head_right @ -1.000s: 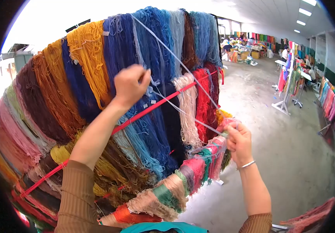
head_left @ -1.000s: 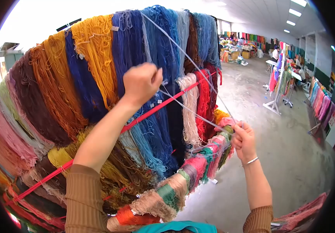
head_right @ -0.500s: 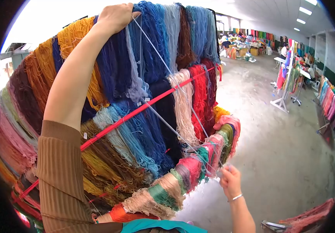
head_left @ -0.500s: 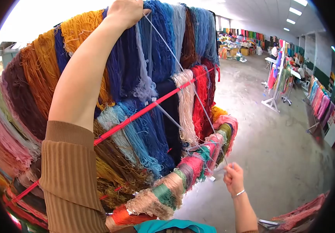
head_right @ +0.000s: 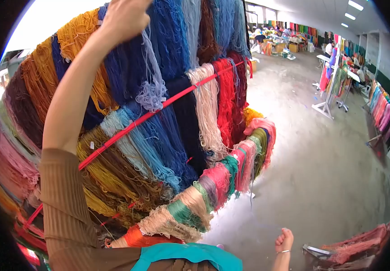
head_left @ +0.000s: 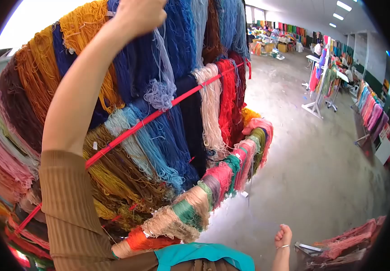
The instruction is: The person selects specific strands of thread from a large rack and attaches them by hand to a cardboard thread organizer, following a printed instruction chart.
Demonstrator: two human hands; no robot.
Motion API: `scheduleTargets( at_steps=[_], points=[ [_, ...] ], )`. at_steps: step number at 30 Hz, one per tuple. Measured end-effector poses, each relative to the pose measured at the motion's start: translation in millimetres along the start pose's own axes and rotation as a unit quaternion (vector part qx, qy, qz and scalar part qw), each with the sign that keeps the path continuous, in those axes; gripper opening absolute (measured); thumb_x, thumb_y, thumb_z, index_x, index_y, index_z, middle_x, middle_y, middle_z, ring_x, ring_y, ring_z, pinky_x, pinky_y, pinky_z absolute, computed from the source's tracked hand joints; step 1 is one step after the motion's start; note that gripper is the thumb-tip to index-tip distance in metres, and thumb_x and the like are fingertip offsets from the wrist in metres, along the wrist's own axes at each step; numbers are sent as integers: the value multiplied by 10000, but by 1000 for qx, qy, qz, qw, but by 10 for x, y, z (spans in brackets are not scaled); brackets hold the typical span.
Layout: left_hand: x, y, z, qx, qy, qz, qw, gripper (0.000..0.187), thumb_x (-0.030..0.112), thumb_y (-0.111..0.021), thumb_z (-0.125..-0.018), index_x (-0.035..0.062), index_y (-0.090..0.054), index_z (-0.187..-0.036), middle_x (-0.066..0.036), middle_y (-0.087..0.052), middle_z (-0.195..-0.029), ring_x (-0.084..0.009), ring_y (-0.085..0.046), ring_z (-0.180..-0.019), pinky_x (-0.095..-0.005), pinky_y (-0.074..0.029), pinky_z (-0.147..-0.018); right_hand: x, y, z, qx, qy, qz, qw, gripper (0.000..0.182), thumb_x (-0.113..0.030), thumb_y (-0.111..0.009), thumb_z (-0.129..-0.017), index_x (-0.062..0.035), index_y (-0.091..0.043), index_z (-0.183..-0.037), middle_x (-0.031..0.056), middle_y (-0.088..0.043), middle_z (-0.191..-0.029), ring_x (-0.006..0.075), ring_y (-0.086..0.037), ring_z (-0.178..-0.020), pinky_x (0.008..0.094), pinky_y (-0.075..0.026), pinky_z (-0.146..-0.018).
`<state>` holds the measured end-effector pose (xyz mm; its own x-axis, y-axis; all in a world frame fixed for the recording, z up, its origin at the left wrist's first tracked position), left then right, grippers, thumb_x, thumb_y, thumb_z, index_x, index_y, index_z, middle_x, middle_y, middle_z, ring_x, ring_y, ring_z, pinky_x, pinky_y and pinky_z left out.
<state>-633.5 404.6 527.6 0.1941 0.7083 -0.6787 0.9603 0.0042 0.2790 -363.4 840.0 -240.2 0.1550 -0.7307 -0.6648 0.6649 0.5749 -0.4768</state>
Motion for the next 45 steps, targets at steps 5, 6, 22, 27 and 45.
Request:
scheduleTargets(
  at_steps=[5,6,22,27,45],
  points=[
    [1444,-173,1063,-144,-284,204,926,520,1,-614,-714,120,-635,-1220,-96,-580,-1339,-272,-489,-1327,-514,-343,-1142,-866,327,-68,46,150,271,950,172,-146,-632,-898,-137,-543,-751,-37,-396,-525,69,-374,-398,258,-274,-330],
    [1459,-282,1268,-177,-293,231,911,480,66,-654,-740,127,-641,-1216,-89,-592,-1322,-261,-489,-1327,-519,-351,-1131,-1049,459,-128,41,187,347,918,170,-147,-639,-886,-106,-552,-745,-12,-447,-536,92,-444,-425,297,-335,-350],
    [596,-1080,1520,-318,-138,234,908,550,-68,-644,-737,59,-601,-1270,-175,-552,-1341,-366,-507,-1269,-400,-416,-1082,-2753,-744,2863,62,429,515,740,202,-203,-638,-932,-49,-604,-807,-61,-485,-629,42,-484,-568,226,-370,-501],
    [1923,740,1293,-108,-238,447,855,395,-37,-544,-911,46,-591,-1294,-132,-587,-1308,-268,-561,-1225,-328,-475,-929,-2381,-1325,4090,58,405,563,718,185,-229,-611,-963,-51,-640,-926,-56,-537,-659,42,-520,-493,195,-448,-486],
    [4550,3530,2939,-412,-224,878,94,275,291,-532,-1031,43,-650,-1020,52,-514,-703,-80,-563,-697,-242,-482,-713,-549,-659,6805,136,282,543,779,250,-274,-634,-954,-36,-703,-924,-101,-441,-604,2,-320,-518,204,-225,-466]
  ],
)
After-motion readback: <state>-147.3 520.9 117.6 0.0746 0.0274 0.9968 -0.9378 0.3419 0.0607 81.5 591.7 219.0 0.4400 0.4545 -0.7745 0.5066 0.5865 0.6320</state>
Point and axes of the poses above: each hand's wrist, its own z-axis away from the middle knuckle, its own y-axis out of the back of the hand, x = y × z, the point moved 9 cm from there along -z, towards the middle knuckle
